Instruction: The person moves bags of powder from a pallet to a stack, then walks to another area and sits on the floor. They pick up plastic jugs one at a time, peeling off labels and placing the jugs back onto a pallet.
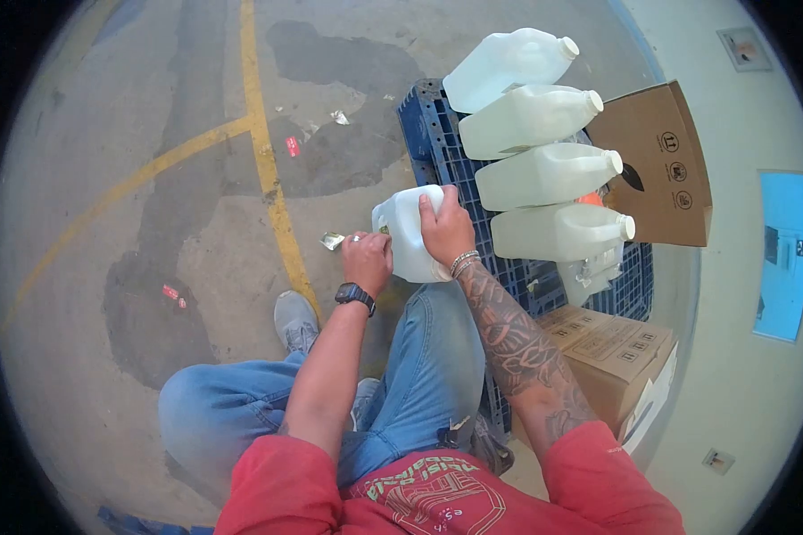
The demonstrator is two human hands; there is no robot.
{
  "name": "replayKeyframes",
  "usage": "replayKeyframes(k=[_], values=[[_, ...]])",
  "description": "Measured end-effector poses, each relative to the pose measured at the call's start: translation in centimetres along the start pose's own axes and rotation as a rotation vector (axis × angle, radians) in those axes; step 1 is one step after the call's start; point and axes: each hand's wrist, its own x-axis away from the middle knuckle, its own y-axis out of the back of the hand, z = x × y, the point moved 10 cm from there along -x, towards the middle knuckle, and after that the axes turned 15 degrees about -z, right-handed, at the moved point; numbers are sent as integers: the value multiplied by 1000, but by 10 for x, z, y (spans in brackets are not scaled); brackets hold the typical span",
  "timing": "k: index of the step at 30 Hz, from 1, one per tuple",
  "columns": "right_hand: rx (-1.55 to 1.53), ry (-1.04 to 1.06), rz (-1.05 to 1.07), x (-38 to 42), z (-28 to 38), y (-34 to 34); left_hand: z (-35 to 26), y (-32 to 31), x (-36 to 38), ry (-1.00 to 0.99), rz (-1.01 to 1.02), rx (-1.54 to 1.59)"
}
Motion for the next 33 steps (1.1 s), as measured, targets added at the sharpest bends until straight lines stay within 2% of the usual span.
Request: replayKeyframes(k=[3,11,17,23,29,33], values=[[-5,14,-19,0,1,2,1,0,0,8,-11,4],[11,8,-3,-1,3,1,31,-12,7,193,111,182],[13,13,2,0,1,-1,23,-5,2,171,153,157],[22,22,-7,0,3,2,7,-7,-2,53,137,-37],[4,12,-7,0,0,1,7,-16,1,49,143,-74],[27,17,-8,0,0,1,23,-21,6,117,135,64]])
